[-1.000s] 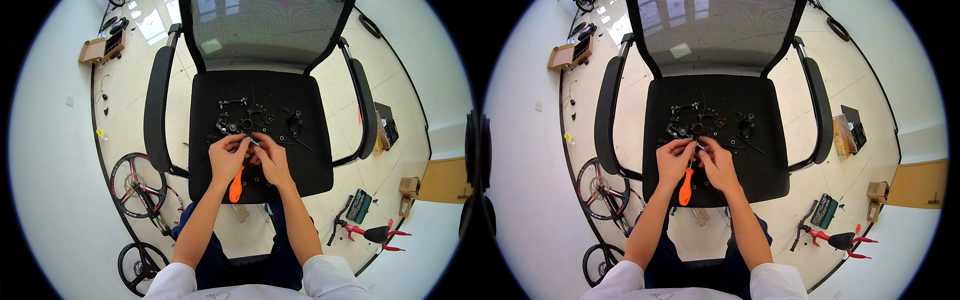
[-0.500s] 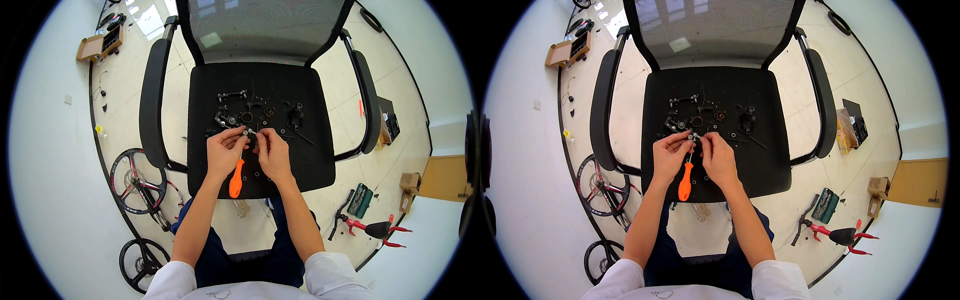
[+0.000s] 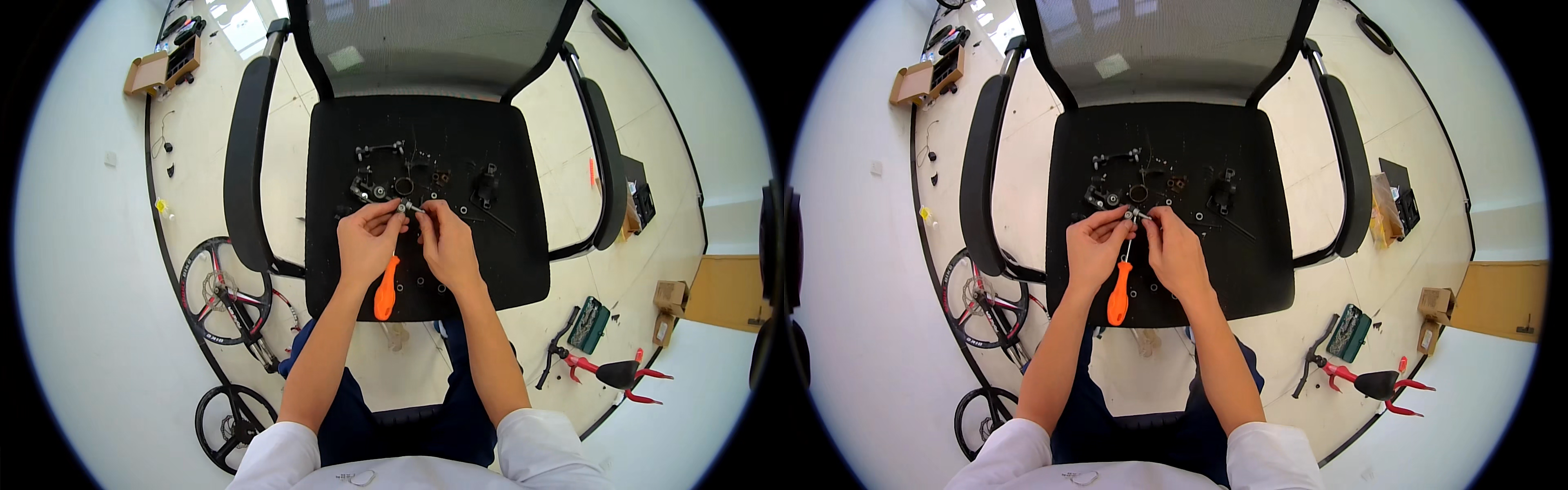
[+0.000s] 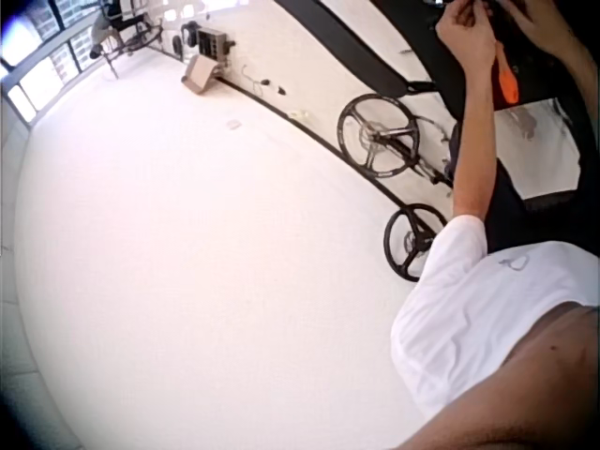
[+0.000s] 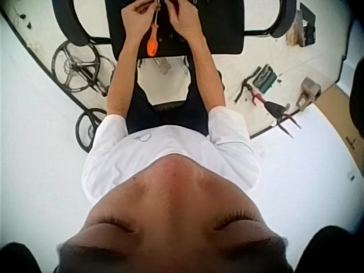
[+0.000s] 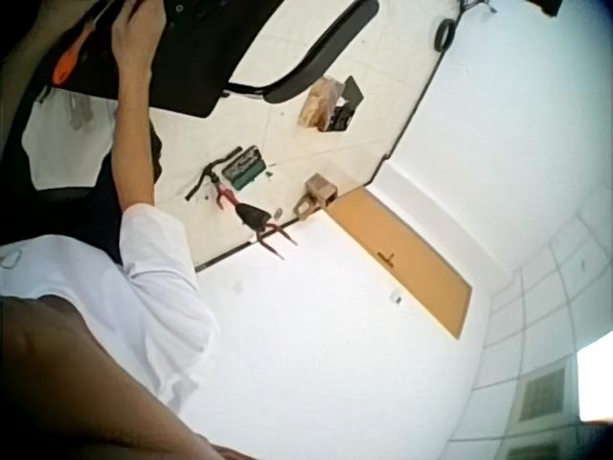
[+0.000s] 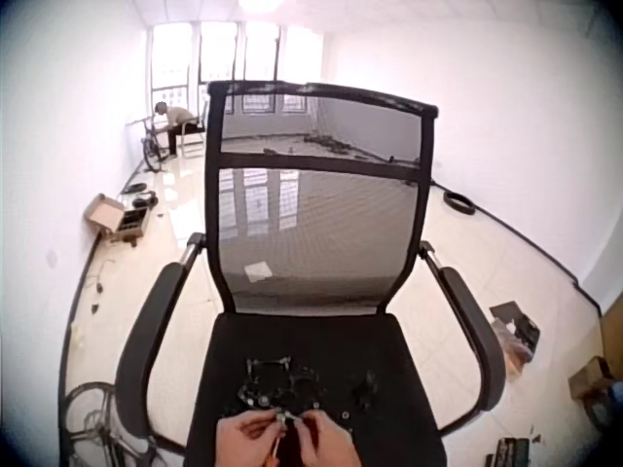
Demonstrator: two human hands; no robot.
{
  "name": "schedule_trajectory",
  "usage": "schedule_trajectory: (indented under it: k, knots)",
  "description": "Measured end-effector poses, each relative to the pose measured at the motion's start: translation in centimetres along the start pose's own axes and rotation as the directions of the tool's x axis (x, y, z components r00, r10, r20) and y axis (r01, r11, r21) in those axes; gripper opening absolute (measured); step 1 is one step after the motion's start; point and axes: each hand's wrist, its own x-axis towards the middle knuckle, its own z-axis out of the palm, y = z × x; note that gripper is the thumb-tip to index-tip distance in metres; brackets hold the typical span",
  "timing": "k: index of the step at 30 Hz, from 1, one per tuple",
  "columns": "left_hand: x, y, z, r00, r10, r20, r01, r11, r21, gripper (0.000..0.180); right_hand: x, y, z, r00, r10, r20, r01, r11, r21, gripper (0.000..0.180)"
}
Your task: The person assembles small mechanical parts on a black office chair using an orange-handled screwdriver. They repeatedly pick up components, align them, and tighten screws while other parts remain scattered on the chair seat.
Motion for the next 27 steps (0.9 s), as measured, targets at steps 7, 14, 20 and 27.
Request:
schedule_trajectory:
  k: [7, 14, 20, 27]
  knots:
    - [-1.1, -0.4, 0.8, 0.998, 0.067, -0.017, -0.067, 0.998, -0.013, 0.022, -1.0, 0.6, 0.8, 0.998, 0.028, -0.050, -0.030, 0.999, -0.045, 0.016]
    - [-1.4, -0.6, 0.9, 0.968, 0.250, -0.029, -0.248, 0.967, 0.059, 0.022, -1.1, -1.4, 0.9, 0.960, 0.281, 0.023, -0.273, 0.908, 0.319, 0.029]
    - [-1.1, 0.3, 0.7, 0.998, 0.063, 0.030, -0.062, 0.998, -0.020, 0.025, -0.6, -0.7, 0.2, 0.979, 0.199, 0.031, -0.201, 0.949, 0.245, 0.024]
    - [-0.9, -0.4, 0.1, 0.994, -0.113, -0.010, 0.113, 0.992, 0.051, 0.022, -0.4, -0.9, 0.4, 0.993, -0.120, -0.010, 0.116, 0.977, -0.181, 0.013]
